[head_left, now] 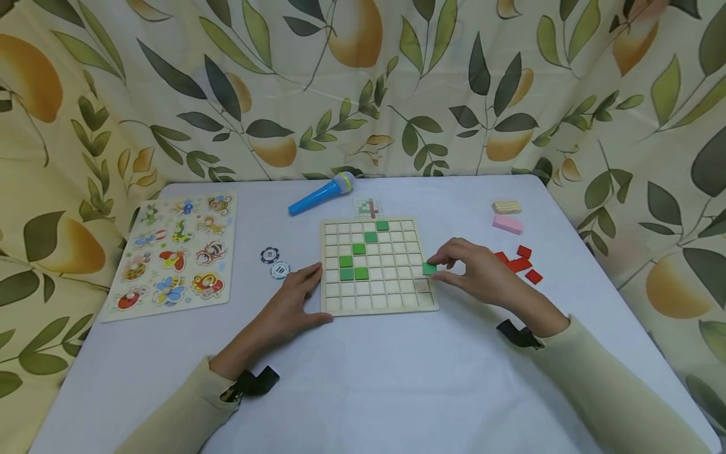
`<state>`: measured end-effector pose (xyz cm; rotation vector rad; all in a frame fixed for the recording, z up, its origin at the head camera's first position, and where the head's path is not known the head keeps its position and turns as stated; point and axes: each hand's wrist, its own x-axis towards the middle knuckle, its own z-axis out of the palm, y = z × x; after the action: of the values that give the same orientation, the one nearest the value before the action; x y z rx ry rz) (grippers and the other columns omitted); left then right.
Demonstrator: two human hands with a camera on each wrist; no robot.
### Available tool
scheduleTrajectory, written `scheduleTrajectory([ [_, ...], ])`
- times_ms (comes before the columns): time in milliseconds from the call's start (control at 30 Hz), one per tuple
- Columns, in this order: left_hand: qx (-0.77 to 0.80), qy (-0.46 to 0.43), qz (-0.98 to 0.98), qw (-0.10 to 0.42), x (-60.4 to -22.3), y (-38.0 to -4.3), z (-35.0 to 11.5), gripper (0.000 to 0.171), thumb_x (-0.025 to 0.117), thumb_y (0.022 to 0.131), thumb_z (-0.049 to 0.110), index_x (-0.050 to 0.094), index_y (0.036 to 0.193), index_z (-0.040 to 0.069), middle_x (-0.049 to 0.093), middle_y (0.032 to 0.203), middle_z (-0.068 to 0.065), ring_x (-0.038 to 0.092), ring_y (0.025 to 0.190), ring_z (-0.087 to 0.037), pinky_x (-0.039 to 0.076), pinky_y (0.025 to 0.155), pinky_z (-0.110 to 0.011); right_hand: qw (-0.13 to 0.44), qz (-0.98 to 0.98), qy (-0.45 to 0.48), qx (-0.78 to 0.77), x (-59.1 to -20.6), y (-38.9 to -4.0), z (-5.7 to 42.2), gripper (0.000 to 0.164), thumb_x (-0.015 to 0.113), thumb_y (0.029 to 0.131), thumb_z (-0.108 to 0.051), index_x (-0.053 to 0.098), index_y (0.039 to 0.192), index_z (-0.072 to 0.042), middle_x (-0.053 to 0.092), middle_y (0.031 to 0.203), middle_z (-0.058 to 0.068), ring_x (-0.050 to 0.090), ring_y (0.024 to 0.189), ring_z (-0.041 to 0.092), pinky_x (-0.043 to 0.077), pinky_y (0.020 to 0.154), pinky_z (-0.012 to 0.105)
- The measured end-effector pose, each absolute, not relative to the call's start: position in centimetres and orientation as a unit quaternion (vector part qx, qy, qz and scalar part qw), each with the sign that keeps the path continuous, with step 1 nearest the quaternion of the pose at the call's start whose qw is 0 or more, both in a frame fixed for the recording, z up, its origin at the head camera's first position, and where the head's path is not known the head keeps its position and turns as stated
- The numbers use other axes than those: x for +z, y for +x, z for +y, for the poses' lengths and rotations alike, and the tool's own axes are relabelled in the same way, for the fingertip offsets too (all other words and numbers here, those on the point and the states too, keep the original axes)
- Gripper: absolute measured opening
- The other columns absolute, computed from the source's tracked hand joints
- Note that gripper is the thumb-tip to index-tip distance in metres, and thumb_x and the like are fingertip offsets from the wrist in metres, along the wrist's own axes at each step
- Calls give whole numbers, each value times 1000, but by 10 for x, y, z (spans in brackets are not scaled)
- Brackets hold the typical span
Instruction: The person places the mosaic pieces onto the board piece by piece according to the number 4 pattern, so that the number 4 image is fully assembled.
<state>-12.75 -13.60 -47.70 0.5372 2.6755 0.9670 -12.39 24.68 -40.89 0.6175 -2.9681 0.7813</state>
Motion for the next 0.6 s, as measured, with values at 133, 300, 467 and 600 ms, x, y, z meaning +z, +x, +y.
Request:
scheduleTrajectory([
  [133,334,186,916,124,-476,-128,-136,105,92,85,29,30,168,9,27,178,-8,43,149,-31,53,114,-45,-31,-939,234,249,-410,-144,224,29,89,88,-17,81,116,-18,73,112,0,67,103,19,64,86,41],
  [300,333,186,915,127,-474,-127,-136,106,93,85,29,30,168,9,26,178,-8,39,154,-32,51,118,-46,-45,-916,307,255,-419,-163,195,17,87,90,-16,81,106,-18,72,109,-1,66,102,19,62,87,39],
  [467,334,183,916,127,-473,-127,-135,106,93,84,30,31,167,10,27,178,-7,36,157,-33,49,121,-47,-49,-903,360,229,-429,-171,176,10,85,92,-14,80,102,-15,70,107,-1,63,102,16,60,88,35],
  [600,340,176,915,131,-473,-126,-136,107,94,83,29,31,167,10,27,178,-6,36,157,-32,51,119,-45,-50,-901,378,207,-435,-175,168,6,83,94,-13,78,98,-13,68,104,1,60,97,15,57,83,31],
])
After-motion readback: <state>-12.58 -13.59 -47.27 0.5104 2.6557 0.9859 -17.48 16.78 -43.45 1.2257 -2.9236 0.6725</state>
